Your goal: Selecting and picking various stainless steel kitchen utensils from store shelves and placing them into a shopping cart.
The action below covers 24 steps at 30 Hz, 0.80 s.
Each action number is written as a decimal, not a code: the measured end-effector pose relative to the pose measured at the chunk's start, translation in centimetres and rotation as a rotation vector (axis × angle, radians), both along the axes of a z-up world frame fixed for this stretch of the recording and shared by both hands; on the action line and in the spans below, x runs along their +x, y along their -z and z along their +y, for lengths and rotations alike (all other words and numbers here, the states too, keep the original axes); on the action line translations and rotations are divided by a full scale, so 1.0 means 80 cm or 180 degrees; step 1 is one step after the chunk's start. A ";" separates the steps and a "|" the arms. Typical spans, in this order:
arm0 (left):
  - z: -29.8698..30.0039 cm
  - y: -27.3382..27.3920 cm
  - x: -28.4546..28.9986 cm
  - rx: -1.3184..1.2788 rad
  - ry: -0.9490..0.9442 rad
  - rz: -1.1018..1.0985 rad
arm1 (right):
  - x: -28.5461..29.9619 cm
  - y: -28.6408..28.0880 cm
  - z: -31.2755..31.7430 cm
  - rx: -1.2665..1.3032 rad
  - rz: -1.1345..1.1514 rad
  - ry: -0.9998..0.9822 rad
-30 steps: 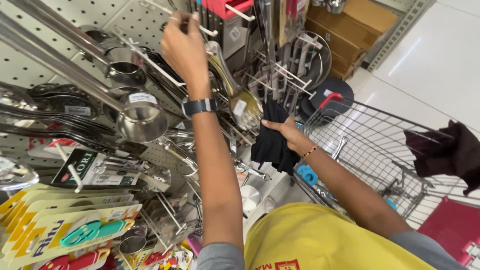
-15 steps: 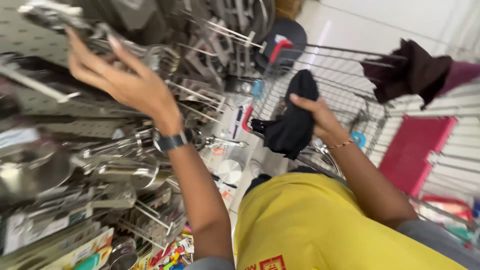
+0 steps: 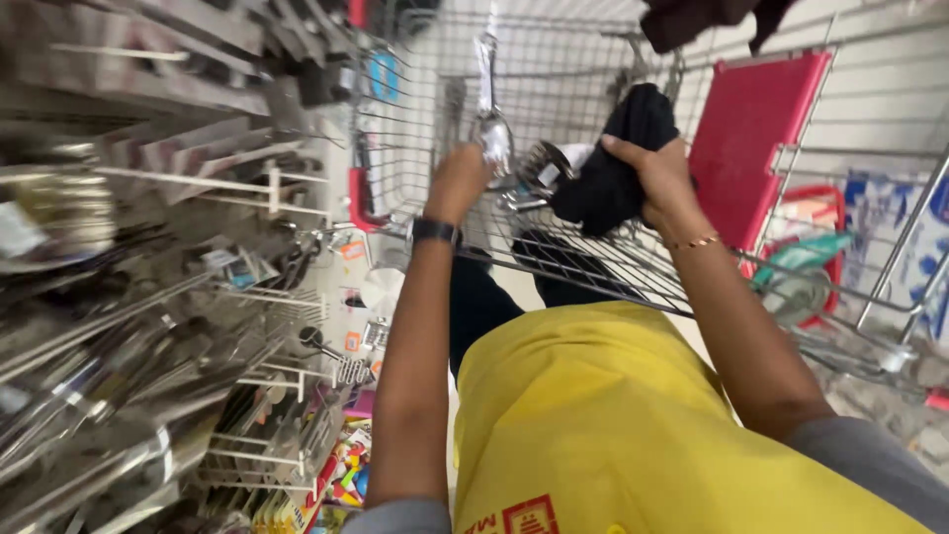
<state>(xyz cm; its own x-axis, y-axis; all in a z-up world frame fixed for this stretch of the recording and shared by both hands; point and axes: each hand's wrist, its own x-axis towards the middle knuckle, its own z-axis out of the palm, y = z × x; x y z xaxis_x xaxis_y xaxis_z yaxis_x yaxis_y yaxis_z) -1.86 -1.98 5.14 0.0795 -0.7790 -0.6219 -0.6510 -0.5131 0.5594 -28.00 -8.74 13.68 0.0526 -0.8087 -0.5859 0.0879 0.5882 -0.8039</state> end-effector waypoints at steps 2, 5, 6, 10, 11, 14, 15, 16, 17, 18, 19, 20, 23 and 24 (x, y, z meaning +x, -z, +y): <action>-0.017 0.105 -0.009 -0.0139 -0.0171 -0.0108 | -0.019 0.057 0.013 0.0069 0.0126 0.0029; -0.036 0.252 -0.014 -0.0291 -0.0472 -0.0256 | -0.031 0.089 0.016 0.0120 0.0352 0.0070; -0.033 0.298 -0.011 -0.0232 -0.0676 -0.0316 | -0.029 0.089 0.014 0.0165 0.0446 0.0002; -0.036 0.322 -0.021 -0.0158 -0.0905 -0.0626 | -0.025 0.092 0.013 0.0025 0.0575 -0.0018; -0.035 0.328 -0.023 -0.0182 -0.0901 -0.0759 | -0.025 0.094 0.014 -0.0045 0.0612 -0.0009; -0.046 0.313 -0.026 -0.0183 -0.0882 -0.0920 | -0.022 0.098 0.014 -0.0161 0.0696 -0.0085; -0.053 0.300 -0.026 -0.0175 -0.0806 -0.0932 | -0.022 0.098 0.014 -0.0208 0.0757 -0.0106; -0.049 0.314 -0.023 -0.0163 -0.0815 -0.0972 | -0.027 0.109 0.019 -0.0194 0.0719 -0.0119; -0.044 0.327 -0.020 -0.0144 -0.0667 -0.0891 | -0.033 0.118 0.025 -0.0195 0.0872 -0.0098; -0.047 0.338 -0.018 -0.0159 -0.0526 -0.0799 | -0.040 0.125 0.024 -0.0233 0.1032 -0.0076; -0.048 0.311 -0.016 -0.0179 -0.0544 -0.0829 | -0.039 0.117 0.027 -0.0256 0.1001 -0.0087; -0.050 0.284 -0.013 -0.0041 -0.0717 -0.0424 | -0.038 0.109 0.026 -0.0374 0.1123 -0.0218; -0.037 0.228 -0.011 -0.0006 -0.0930 0.0090 | -0.014 0.059 0.027 -0.0588 0.1011 -0.0553; -0.027 0.214 -0.012 -0.0053 -0.0938 0.0234 | -0.005 0.037 0.033 -0.0632 0.0826 -0.0736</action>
<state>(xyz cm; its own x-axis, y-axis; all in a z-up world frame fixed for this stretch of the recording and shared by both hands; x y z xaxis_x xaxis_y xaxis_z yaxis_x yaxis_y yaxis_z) -2.86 -4.13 -11.96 0.2588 -0.7392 -0.6218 -0.4329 -0.6642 0.6094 -28.39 -6.11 10.71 0.1174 -0.8917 -0.4371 -0.2497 0.3995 -0.8821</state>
